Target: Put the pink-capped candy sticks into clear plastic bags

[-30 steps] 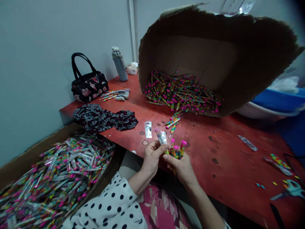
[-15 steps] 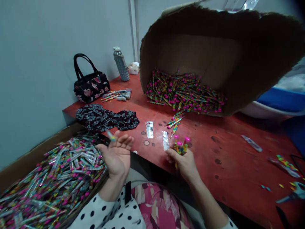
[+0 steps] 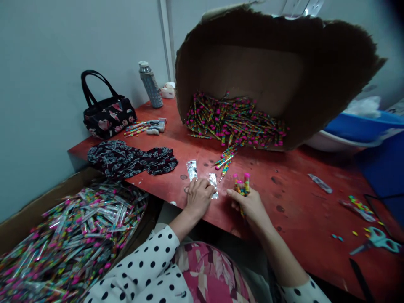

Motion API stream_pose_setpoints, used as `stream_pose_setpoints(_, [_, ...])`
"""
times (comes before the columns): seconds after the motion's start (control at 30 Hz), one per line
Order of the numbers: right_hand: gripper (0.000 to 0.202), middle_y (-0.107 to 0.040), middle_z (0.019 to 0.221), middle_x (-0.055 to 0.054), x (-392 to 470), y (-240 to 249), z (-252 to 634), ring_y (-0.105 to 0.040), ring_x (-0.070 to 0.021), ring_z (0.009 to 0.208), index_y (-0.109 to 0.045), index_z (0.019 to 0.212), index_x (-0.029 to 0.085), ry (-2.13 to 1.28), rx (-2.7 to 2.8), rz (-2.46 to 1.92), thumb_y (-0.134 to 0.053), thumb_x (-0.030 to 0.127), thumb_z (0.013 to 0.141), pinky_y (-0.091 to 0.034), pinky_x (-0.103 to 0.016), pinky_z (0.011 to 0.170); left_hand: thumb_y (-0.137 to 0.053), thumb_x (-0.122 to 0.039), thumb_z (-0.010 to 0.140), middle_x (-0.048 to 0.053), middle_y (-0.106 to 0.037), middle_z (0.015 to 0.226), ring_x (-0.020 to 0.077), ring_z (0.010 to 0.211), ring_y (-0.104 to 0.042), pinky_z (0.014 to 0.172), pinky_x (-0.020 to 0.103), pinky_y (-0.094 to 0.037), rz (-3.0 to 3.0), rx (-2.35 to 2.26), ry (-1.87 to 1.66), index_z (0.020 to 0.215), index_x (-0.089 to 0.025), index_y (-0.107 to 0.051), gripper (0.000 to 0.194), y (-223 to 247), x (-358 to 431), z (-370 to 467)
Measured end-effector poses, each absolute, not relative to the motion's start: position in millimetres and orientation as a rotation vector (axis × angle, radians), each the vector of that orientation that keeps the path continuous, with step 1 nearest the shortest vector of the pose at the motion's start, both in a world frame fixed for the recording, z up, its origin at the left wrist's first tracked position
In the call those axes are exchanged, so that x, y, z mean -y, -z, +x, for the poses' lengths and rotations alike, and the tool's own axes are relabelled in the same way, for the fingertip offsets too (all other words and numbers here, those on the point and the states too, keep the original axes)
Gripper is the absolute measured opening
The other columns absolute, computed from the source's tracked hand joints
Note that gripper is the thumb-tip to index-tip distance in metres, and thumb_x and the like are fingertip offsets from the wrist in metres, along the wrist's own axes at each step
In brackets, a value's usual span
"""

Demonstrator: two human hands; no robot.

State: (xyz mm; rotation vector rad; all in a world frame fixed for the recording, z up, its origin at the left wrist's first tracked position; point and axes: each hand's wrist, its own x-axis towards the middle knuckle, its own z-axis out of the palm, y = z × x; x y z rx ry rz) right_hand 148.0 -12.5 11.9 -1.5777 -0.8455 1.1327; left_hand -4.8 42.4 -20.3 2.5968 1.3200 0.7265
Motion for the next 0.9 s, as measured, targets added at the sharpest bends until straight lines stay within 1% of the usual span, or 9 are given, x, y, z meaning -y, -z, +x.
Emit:
stream_pose_setpoints(0.07, [0.032,-0.053,0.041,0.002,2.1,-10.3,148.9,-0.044,-0.0094,0.034,-0.053,0.062,0.016,-1.186,0.881,-1.588,-0.072,0.041,0.063,-0.031,-0.020,0.034,-0.050,-0.025,0.084,0.003,-0.059,0.082,0.0177,0.083,-0.050,0.095,0.041,-0.031,2.637,-1.322,-0.719,0.082,-0.022,-0.065,0.015,20.8,-41.2,-6.8])
stream_pose_setpoints(0.2, [0.031,-0.053,0.039,0.003,-11.2,-7.0,147.4,-0.044,-0.0087,0.033,-0.055,0.063,0.015,-1.223,0.905,-1.550,-0.071,0.042,0.063,-0.031,-0.019,0.033,-0.053,-0.031,0.082,0.005,-0.060,0.091,0.0203,0.090,-0.051,0.095,0.042,-0.032,2.685,-1.306,-0.699,0.088,-0.021,-0.064,0.016,20.1,-37.7,-6.0])
stream_pose_setpoints(0.3, [0.032,-0.053,0.039,0.002,-11.3,-4.0,148.0,-0.044,-0.0087,0.033,-0.056,0.061,0.015,-1.207,0.880,-1.545,-0.072,0.042,0.061,-0.031,-0.019,0.033,-0.051,-0.030,0.083,0.005,-0.061,0.089,0.0195,0.090,-0.052,0.098,0.042,-0.030,2.637,-1.304,-0.722,0.082,-0.020,-0.064,0.017,19.9,-37.5,-3.5])
stream_pose_setpoints(0.37, [0.033,-0.058,0.044,0.000,-9.4,-2.1,149.0,-0.045,-0.0083,0.033,-0.057,0.063,0.013,-1.214,0.854,-1.544,-0.072,0.043,0.060,-0.032,-0.019,0.032,-0.050,-0.027,0.084,0.004,-0.062,0.086,0.0193,0.092,-0.053,0.099,0.043,-0.028,2.591,-1.291,-0.784,0.079,-0.020,-0.065,0.018,19.4,-37.6,-3.2])
stream_pose_setpoints(0.5, [0.034,-0.064,0.056,-0.003,-10.8,0.7,148.5,-0.046,-0.0069,0.033,-0.059,0.068,0.012,-1.303,0.789,-1.496,-0.073,0.042,0.059,-0.032,-0.018,0.031,-0.051,-0.024,0.084,0.005,-0.066,0.096,0.0218,0.103,-0.052,0.103,0.048,-0.023,2.547,-1.148,-0.972,0.095,-0.024,-0.065,0.018,16.6,-32.6,-6.9])
stream_pose_setpoints(0.6, [0.029,-0.057,0.046,0.002,-17.2,0.4,146.4,-0.045,-0.0064,0.033,-0.056,0.063,0.013,-1.353,0.708,-1.442,-0.075,0.034,0.055,-0.031,-0.017,0.031,-0.054,-0.024,0.082,0.005,-0.067,0.096,0.0230,0.105,-0.053,0.104,0.049,-0.021,2.507,-1.013,-1.026,0.097,-0.027,-0.066,0.019,12.8,-25.2,-10.5])
stream_pose_setpoints(0.7, [0.027,-0.051,0.042,0.006,-22.9,-4.8,144.0,-0.043,-0.0061,0.034,-0.053,0.063,0.015,-1.302,0.676,-1.397,-0.076,0.028,0.053,-0.030,-0.016,0.032,-0.057,-0.027,0.079,0.007,-0.067,0.096,0.0237,0.102,-0.055,0.101,0.045,-0.029,2.278,-0.958,-1.061,0.097,-0.027,-0.067,0.020,7.0,-20.2,-12.9])
stream_pose_setpoints(0.8, [0.029,-0.050,0.043,0.007,-25.0,-13.3,141.9,-0.043,-0.0062,0.036,-0.052,0.065,0.016,-1.280,0.701,-1.367,-0.076,0.028,0.054,-0.030,-0.017,0.034,-0.063,-0.031,0.074,0.009,-0.067,0.100,0.0240,0.097,-0.058,0.092,0.039,-0.041,1.784,-1.007,-1.115,0.103,-0.026,-0.066,0.029,1.0,-20.7,-13.9])
stream_pose_setpoints(0.9, [0.029,-0.051,0.044,0.007,-25.8,-20.1,139.6,-0.044,-0.0065,0.036,-0.052,0.065,0.017,-1.290,0.691,-1.352,-0.075,0.028,0.054,-0.030,-0.017,0.034,-0.062,-0.037,0.074,0.008,-0.068,0.091,0.0220,0.084,-0.062,0.080,0.035,-0.049,1.305,-0.980,-1.007,0.099,-0.021,-0.069,0.031,-1.8,-24.6,-11.5])
